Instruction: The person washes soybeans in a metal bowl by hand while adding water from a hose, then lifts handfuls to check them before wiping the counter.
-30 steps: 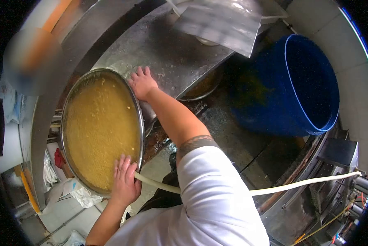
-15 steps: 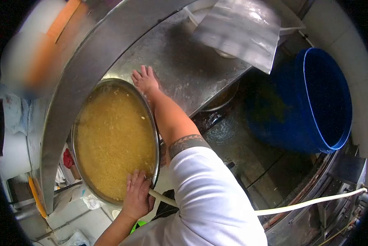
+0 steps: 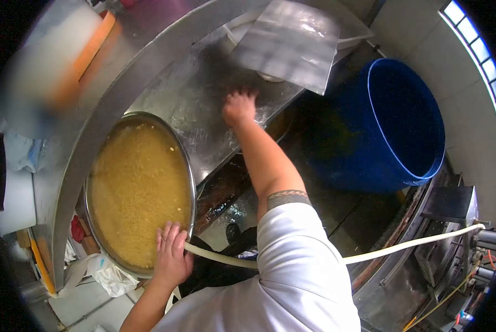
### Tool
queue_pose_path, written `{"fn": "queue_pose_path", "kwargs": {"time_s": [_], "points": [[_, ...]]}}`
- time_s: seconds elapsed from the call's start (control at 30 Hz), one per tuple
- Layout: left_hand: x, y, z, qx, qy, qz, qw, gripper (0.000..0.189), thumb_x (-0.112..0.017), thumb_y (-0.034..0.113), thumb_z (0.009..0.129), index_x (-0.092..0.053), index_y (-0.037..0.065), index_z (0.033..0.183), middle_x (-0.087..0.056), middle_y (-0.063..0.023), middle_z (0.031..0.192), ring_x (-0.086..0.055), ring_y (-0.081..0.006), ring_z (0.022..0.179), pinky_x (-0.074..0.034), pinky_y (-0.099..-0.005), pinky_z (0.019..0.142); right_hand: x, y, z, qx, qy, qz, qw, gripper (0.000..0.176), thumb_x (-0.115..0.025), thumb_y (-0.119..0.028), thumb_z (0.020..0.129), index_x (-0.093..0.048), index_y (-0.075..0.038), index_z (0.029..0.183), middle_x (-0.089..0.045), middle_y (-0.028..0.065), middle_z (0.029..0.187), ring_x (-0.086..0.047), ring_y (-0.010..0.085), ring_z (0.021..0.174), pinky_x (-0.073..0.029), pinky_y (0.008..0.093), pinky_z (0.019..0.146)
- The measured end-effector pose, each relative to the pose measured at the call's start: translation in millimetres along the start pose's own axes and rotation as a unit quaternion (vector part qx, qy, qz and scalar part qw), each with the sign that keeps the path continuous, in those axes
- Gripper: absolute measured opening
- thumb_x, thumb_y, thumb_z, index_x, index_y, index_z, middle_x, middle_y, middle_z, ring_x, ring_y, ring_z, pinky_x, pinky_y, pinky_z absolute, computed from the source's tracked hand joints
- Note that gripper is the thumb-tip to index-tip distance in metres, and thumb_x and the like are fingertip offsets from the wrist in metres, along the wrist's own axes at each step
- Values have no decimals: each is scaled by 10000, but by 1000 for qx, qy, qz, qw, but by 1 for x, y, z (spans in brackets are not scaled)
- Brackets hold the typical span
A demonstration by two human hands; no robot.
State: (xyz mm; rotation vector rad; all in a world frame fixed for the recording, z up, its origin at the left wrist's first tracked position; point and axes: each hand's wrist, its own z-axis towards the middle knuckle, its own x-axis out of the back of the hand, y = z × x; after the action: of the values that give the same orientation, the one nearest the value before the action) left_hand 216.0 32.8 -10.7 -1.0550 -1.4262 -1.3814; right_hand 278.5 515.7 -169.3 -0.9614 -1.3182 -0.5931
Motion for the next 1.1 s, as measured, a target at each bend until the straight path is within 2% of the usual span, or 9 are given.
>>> {"fn": "queue_pose_path", "kwargs": {"time_s": [0.13, 0.23, 0.47, 0.53, 0.57, 0.8, 0.9, 0.97, 1.1], "points": [[3, 1, 2, -2, -2, 2, 1000, 642, -795, 115, 934, -503, 43, 1501, -525, -305, 1608, -484, -562, 1535, -303, -758, 1287, 10, 39, -2, -66, 18, 8, 998, 645, -423, -443, 1153, -494, -93, 1690, -395, 158, 1807, -219, 487, 1704, -94, 737, 1362], [3, 1, 2, 4, -5, -1, 1000, 657, -803, 107, 923, -503, 47, 1503, -517, -305, 1615, -478, -557, 1544, -301, -759, 1290, 3, 49, 3, -108, 96, 27, 989, 774, -474, -546, 1136, -352, -95, 1753, -276, 183, 1847, -225, 491, 1691, -124, 714, 1360], [4, 3, 4, 6, -9, -6, 1000, 664, -836, 98, 899, -529, 50, 1486, -530, -285, 1616, -489, -532, 1547, -313, -749, 1291, 8, 52, 12, -87, 106, -23, 990, 788, -457, -544, 1136, -344, -68, 1753, -285, 175, 1836, -276, 468, 1664, -186, 690, 1350], [5, 4, 4, 14, -12, -11, 1000, 655, -842, 100, 896, -541, 49, 1476, -533, -281, 1615, -490, -529, 1549, -318, -748, 1289, 16, 51, 12, -93, 33, -36, 994, 812, -453, -558, 1135, -314, -75, 1772, -270, 164, 1847, -264, 472, 1677, -186, 679, 1358], [6, 4, 5, 10, -9, -13, 1000, 647, -845, 101, 896, -549, 48, 1469, -535, -276, 1614, -492, -525, 1548, -322, -742, 1289, 11, 51, 13, -96, 39, -43, 994, 825, -449, -583, 1134, -317, -76, 1771, -281, 197, 1838, -274, 476, 1675, -187, 666, 1362], [7, 7, 5, 12, -2, -13, 1000, 641, -855, 114, 900, -556, 51, 1463, -551, -250, 1598, -493, -509, 1550, -332, -723, 1294, 5, 55, 9, -118, 74, -25, 990, 859, -446, -628, 1139, -375, -15, 1737, -349, 229, 1800, -269, 441, 1691, -217, 662, 1348], [5, 8, 6, 10, 6, -9, 1000, 626, -849, 123, 907, -558, 54, 1457, -552, -253, 1596, -490, -509, 1552, -331, -726, 1294, 4, 62, 3, -91, 97, 57, 989, 878, -496, -652, 1119, -412, -22, 1724, -328, 263, 1807, -289, 467, 1680, -225, 635, 1353], [5, 7, 6, 10, 4, -8, 1000, 613, -841, 126, 913, -559, 52, 1452, -551, -253, 1596, -491, -509, 1550, -332, -726, 1294, 0, 57, 6, -151, 147, 65, 975, 890, -554, -662, 1089, -449, -33, 1711, -311, 285, 1815, -295, 497, 1673, -228, 607, 1360], [5, 5, 4, 16, -20, 0, 1000, 547, -783, 182, 970, -581, 59, 1463, -557, -229, 1595, -501, -475, 1549, -370, -740, 1265, 10, 56, 22, -186, 100, 43, 976, 909, -584, -676, 1057, -419, -76, 1720, -336, 283, 1788, -331, 512, 1644, -277, 616, 1344]]}}
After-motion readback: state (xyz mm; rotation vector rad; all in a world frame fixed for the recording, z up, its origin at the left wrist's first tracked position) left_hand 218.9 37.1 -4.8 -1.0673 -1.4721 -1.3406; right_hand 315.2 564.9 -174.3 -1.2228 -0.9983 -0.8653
